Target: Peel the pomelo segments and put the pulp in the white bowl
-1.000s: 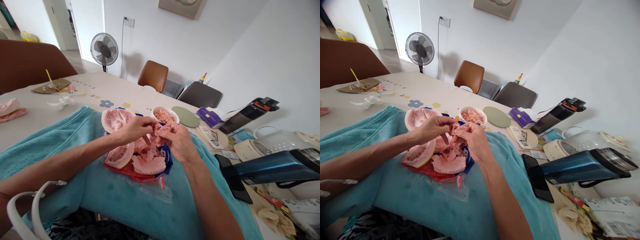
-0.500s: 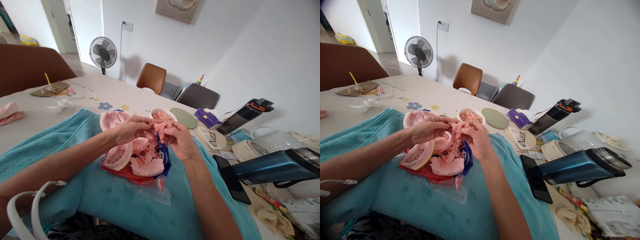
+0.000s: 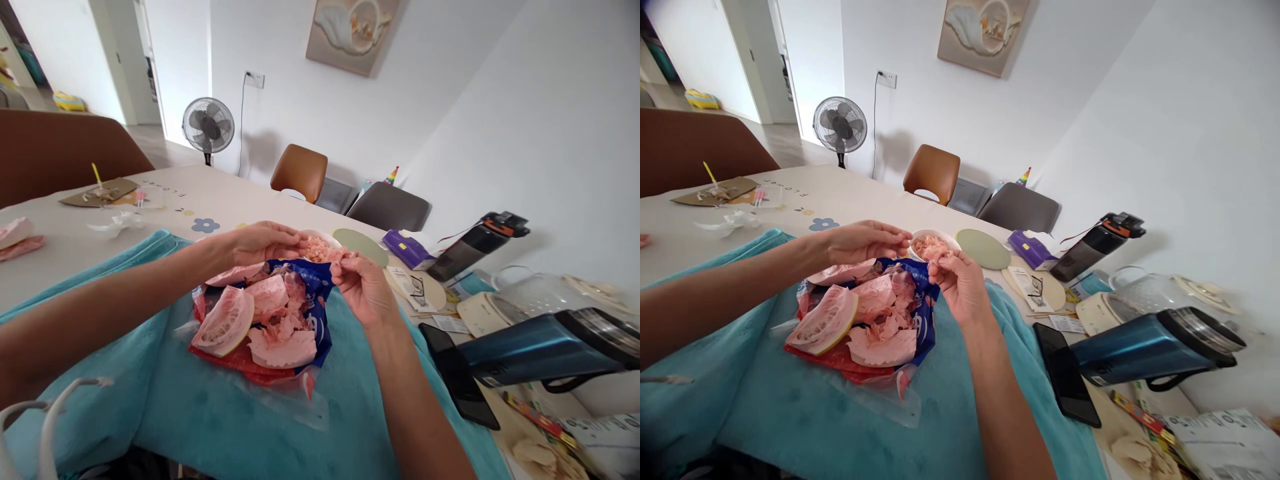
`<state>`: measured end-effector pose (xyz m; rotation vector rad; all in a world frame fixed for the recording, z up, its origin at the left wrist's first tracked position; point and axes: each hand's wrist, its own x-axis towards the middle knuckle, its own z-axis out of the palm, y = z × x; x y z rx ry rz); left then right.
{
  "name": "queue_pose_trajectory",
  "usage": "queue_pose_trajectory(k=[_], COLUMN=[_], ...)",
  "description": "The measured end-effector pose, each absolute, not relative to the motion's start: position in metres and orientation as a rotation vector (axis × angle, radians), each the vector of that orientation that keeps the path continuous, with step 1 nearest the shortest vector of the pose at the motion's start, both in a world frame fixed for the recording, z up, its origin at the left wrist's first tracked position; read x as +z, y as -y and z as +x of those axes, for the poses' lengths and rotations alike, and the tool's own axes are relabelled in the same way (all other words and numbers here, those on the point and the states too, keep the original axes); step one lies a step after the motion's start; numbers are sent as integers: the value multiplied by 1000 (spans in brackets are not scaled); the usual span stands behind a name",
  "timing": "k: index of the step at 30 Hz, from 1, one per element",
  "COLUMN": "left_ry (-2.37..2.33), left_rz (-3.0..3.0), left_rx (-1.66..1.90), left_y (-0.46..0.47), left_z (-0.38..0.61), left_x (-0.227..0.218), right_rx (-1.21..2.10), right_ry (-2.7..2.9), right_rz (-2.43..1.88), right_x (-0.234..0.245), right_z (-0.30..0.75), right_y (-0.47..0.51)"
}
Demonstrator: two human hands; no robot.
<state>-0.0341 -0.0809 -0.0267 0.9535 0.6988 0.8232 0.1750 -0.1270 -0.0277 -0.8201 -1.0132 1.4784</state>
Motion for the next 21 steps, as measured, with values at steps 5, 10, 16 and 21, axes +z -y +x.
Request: queue_pose_trajectory(k=[5, 10, 16, 21], left_ry=[-799, -1047, -1151, -1103], left_rz=[1007, 1348, 1404, 1658], left_rx=[790, 808, 819, 825], left_y=[41, 11, -9, 27], left_z=[-11, 12, 22, -2], left_x=[-20, -27, -31, -26], right_rx=[1463, 1441, 1434, 1445], right_ry=[992, 1033, 1028, 1046], right_rz=[-817, -806, -801, -792], right_x=[-25, -21, -18, -15], right_z=[183, 187, 184, 180], right_y=[122, 124, 128, 133])
